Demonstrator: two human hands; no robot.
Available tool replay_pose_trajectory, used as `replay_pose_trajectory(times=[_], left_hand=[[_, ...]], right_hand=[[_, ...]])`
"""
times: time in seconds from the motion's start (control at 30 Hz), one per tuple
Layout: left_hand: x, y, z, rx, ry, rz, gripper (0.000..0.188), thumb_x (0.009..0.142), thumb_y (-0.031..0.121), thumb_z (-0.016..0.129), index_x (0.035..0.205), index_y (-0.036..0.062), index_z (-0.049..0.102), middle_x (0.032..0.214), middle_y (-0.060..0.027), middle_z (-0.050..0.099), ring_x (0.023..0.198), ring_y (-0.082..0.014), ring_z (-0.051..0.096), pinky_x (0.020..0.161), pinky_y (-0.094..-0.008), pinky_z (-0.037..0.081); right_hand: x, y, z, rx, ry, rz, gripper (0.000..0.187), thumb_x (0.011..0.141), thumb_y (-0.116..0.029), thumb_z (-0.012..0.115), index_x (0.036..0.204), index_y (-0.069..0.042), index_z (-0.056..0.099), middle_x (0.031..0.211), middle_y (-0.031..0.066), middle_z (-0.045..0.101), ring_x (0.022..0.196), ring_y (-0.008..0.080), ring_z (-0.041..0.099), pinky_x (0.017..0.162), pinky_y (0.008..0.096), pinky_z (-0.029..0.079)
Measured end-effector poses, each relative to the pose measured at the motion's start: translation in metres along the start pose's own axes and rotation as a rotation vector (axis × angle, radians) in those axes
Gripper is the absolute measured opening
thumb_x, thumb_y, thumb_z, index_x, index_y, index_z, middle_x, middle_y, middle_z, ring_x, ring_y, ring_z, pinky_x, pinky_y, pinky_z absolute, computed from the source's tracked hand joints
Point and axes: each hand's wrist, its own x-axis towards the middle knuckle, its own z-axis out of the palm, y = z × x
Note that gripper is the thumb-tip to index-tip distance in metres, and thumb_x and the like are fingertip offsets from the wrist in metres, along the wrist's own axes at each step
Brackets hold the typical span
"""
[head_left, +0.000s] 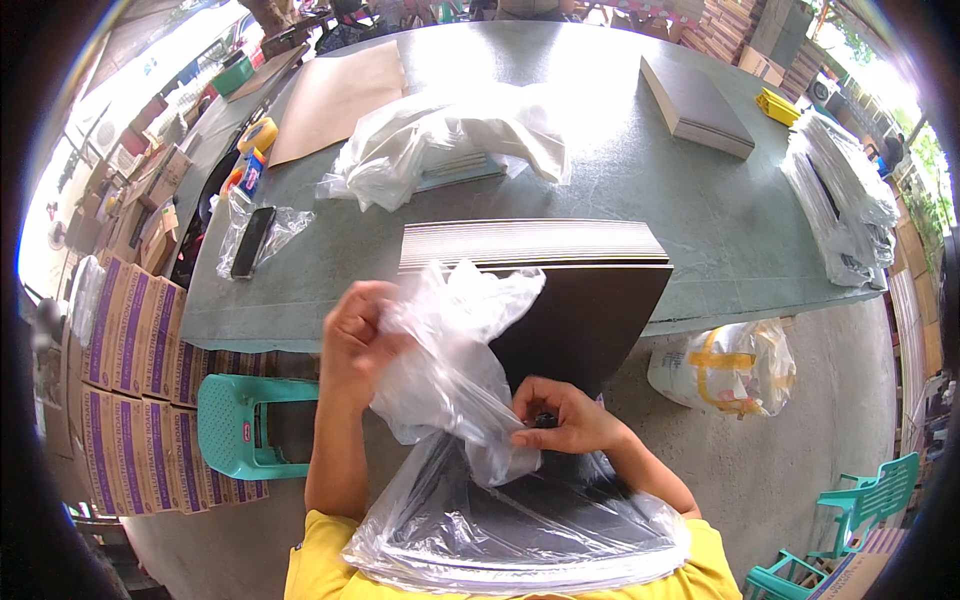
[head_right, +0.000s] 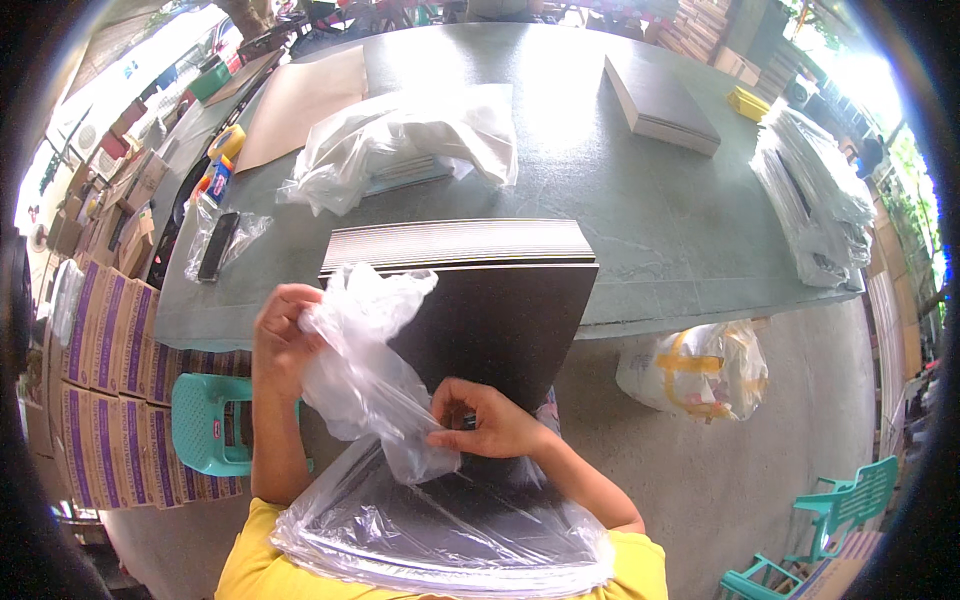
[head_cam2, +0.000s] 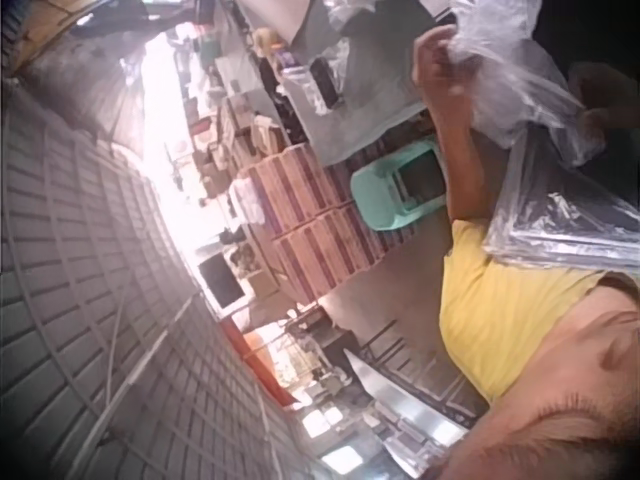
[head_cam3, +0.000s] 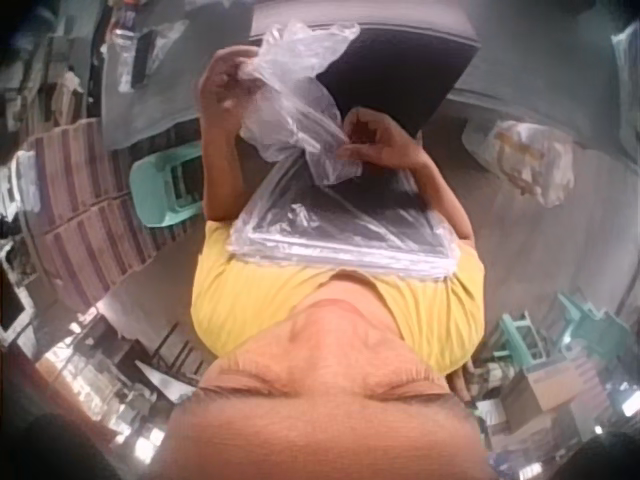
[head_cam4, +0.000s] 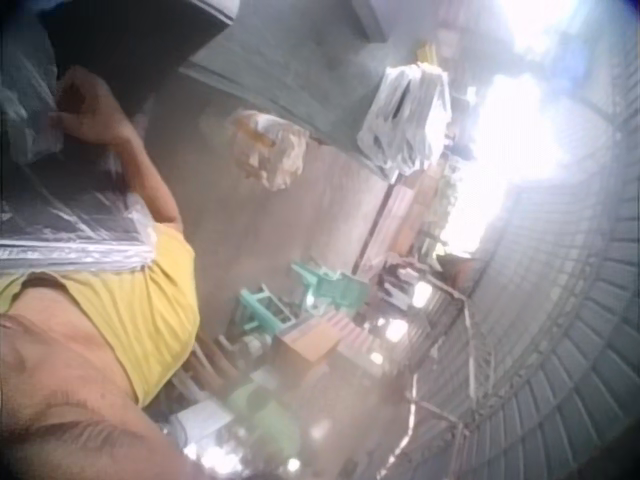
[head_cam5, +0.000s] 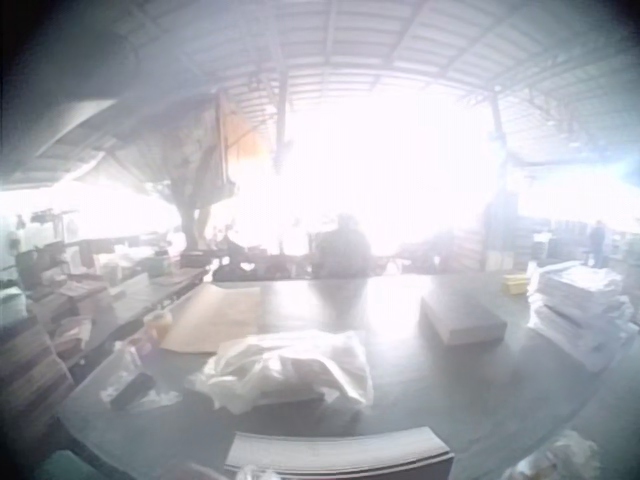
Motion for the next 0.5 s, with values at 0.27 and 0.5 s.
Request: replay_pose_trajectory(times=[0.27, 0.5], left_hand=[[-0.018, -0.014, 0.019, 0.532, -0.196, 0.019, 0.026, 0.063, 0.006, 0.069, 0.086, 0.0026, 0.058, 0.068, -0.0048, 0.057, 0.063, -0.0079, 0.051, 0.057, -0.0209, 0.041], [-0.022, -0.019, 0.003, 0.543, -0.128, -0.144, 0.022, 0.060, 0.006, 0.070, 0.077, 0.0013, 0.056, 0.069, -0.0055, 0.058, 0.062, -0.0093, 0.052, 0.058, -0.0221, 0.041]], right_hand=[[0.001, -0.004, 0.009, -0.010, 0.420, -0.030, 0.027, 0.075, -0.017, 0.063, 0.093, 0.002, 0.054, 0.080, 0.0030, 0.058, 0.074, 0.0082, 0.052, 0.071, 0.0236, 0.041], [0.003, -0.014, 0.005, 0.078, 0.599, -0.047, 0.010, 0.078, -0.005, 0.056, 0.084, 0.003, 0.056, 0.073, 0.0045, 0.060, 0.067, 0.0074, 0.054, 0.061, 0.0189, 0.042]])
